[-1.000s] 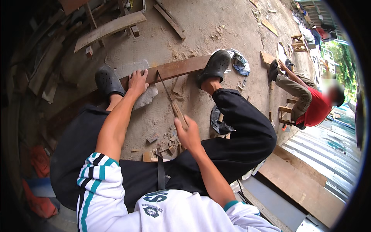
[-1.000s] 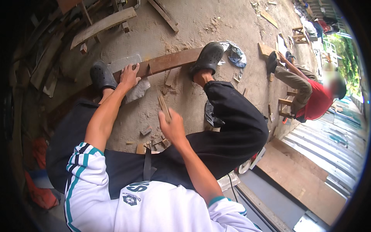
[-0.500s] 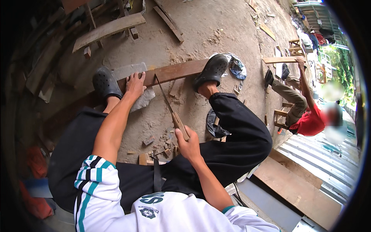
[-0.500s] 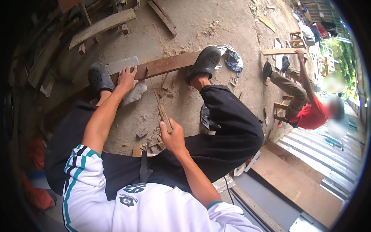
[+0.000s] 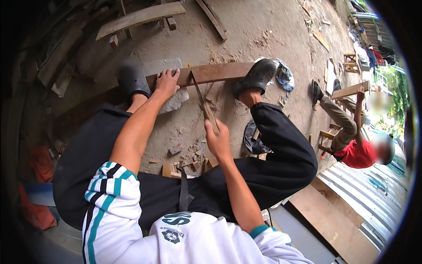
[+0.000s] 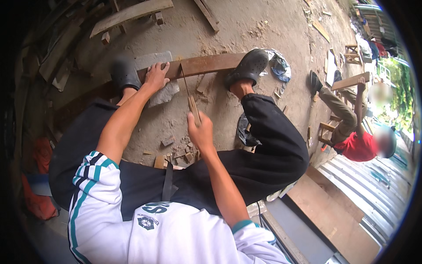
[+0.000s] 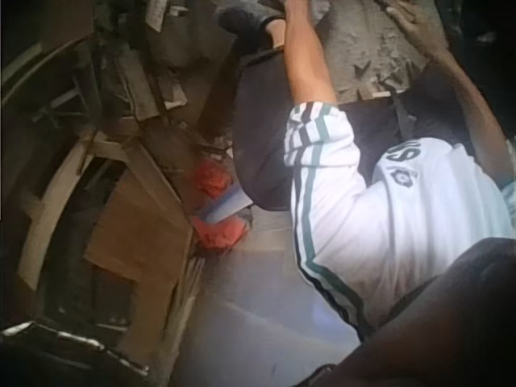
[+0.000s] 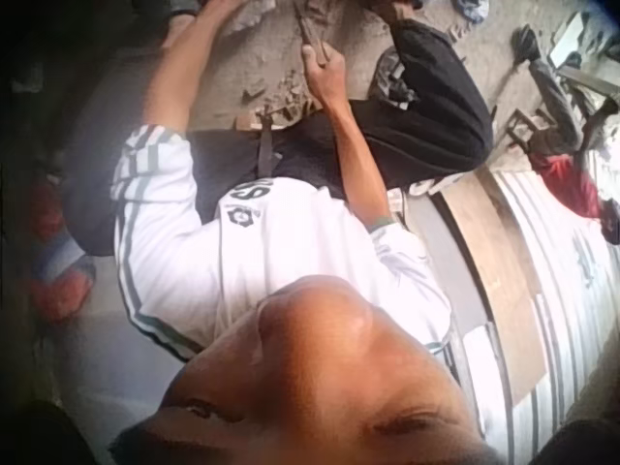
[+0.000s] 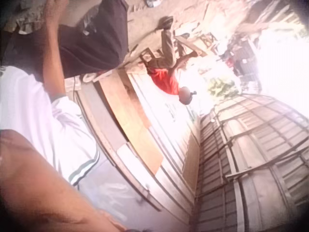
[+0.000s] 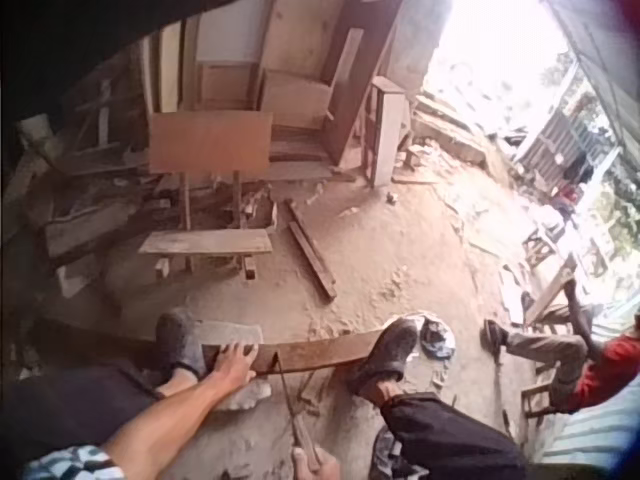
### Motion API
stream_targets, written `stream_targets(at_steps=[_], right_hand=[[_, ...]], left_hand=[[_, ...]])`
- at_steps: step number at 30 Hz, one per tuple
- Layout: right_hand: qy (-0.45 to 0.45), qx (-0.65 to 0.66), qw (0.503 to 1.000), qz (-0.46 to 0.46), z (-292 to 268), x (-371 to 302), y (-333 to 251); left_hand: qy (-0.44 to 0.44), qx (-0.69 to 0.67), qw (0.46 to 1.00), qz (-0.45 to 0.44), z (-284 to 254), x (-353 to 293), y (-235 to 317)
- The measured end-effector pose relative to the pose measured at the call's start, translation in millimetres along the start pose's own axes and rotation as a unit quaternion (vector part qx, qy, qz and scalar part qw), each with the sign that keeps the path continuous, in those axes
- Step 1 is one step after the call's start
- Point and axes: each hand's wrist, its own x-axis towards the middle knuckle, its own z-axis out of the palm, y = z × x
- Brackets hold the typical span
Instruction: The person sits on the floor and uses a hand saw to cut a wooden plank that is propped on a stone. The person holds the plank with one hand and saws with the other, producing sawdust as the cut progresses.
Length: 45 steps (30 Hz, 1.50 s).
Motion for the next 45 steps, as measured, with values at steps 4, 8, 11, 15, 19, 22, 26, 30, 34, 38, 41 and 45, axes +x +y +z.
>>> stream_targets(at_steps=[4, 8, 11, 15, 19, 22, 26, 30, 34, 38, 41, 45], right_hand=[[0.005, 0.004, 1.0, 0.0, 4.4, -2.2, 2.0], [-0.004, 0.032, 0.999, 0.018, -16.5, -61.6, -10.6], [0.003, 0.013, 1.0, -0.005, 2.1, -12.3, 11.0], [0.005, 0.01, 1.0, 0.011, 3.3, -2.6, -4.5], [-0.018, 0.053, 0.998, 0.035, -14.9, -60.8, -20.6], [0.046, -0.003, 0.997, -0.063, 5.8, -10.0, 12.4], [-0.027, 0.006, 0.999, 0.045, 2.5, 18.3, 8.1], [-0.012, 0.053, 0.998, 0.022, -18.6, -82.5, -18.6], [-0.004, 0.017, 1.0, -0.002, 7.1, -32.5, 14.8], [-0.001, 0.022, 0.999, 0.032, 7.0, 7.9, 5.3], [0.027, 0.034, 0.998, -0.034, -0.1, -60.9, -1.7], [0.008, 0.009, 0.999, -0.04, 11.6, -28.4, 16.6]], left_hand=[[0.016, 0.003, 1.0, 0.006, 5.8, -1.1, -2.6], [-0.001, 0.017, 1.0, -0.007, 2.2, -7.9, -7.2], [0.002, 0.018, 1.0, 0.004, 0.0, -0.5, -1.5], [0.0, 0.018, 1.0, 0.006, 4.7, -1.7, 2.1], [-0.007, 0.029, 0.999, -0.011, -5.4, -7.9, -8.6], [-0.022, 0.026, 0.999, -0.007, -6.9, -1.9, -1.3], [-0.021, 0.01, 1.0, -0.006, -1.3, 3.7, 3.7], [-0.026, 0.006, 0.999, -0.027, 2.2, -3.4, -11.3], [-0.026, 0.013, 0.999, -0.021, -5.3, -2.4, -2.2], [-0.014, 0.007, 1.0, -0.005, 4.7, -1.2, -1.4], [-0.004, 0.018, 1.0, -0.015, 0.1, 1.5, -13.1], [-0.014, 0.022, 0.999, -0.023, -1.8, -6.2, -7.3]])
